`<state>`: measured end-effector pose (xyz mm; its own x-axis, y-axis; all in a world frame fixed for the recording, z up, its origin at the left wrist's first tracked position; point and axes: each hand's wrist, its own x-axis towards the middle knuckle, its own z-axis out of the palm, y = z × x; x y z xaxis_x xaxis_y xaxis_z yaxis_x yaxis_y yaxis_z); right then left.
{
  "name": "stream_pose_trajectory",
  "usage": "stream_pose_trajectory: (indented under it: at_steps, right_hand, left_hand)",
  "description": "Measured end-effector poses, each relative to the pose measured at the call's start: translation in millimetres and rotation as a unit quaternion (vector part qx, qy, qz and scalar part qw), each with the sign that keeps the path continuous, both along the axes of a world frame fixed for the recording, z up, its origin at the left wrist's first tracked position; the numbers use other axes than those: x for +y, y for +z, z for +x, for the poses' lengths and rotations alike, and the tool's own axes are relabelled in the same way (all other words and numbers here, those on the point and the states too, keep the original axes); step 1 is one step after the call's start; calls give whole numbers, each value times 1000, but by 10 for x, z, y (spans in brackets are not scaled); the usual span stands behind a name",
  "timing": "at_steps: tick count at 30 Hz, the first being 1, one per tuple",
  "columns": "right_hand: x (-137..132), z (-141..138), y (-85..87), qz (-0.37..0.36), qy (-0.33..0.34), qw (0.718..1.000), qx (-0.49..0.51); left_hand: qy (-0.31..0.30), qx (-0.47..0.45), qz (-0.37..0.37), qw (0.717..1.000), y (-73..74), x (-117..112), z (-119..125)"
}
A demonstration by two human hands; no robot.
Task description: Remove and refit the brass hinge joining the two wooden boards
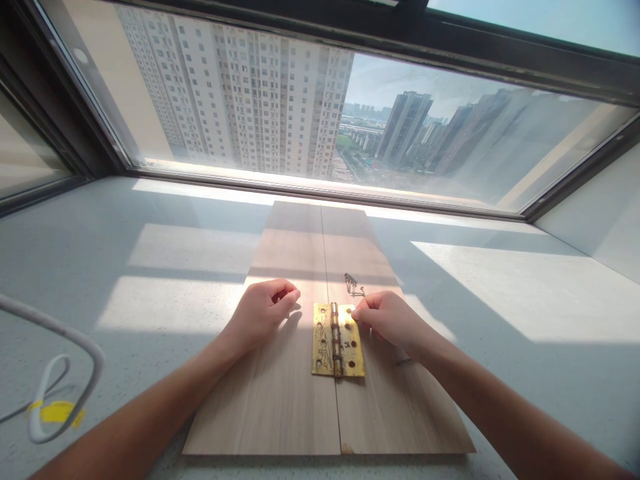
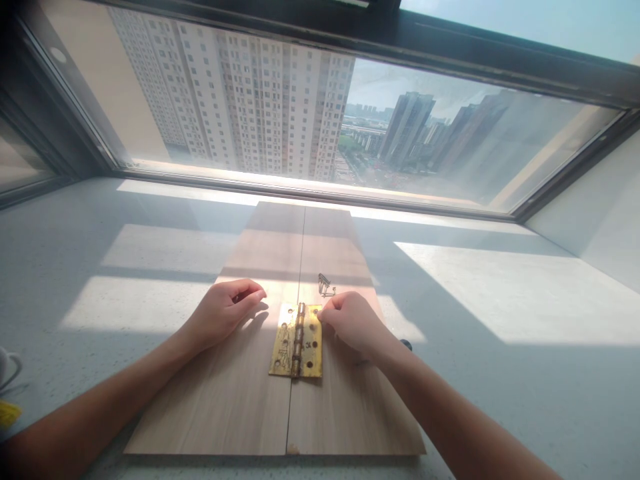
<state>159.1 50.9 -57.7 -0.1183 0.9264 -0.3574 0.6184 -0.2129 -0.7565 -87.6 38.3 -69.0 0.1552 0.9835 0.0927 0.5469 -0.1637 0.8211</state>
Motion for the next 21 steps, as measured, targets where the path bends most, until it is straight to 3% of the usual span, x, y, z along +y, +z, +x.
stream_pose_trajectory:
  at_steps: [21]
  right_hand:
    - [-12,-55,-31,31,-21,999,4]
  left_hand:
    - [5,-5,0,1000,11,-8,1]
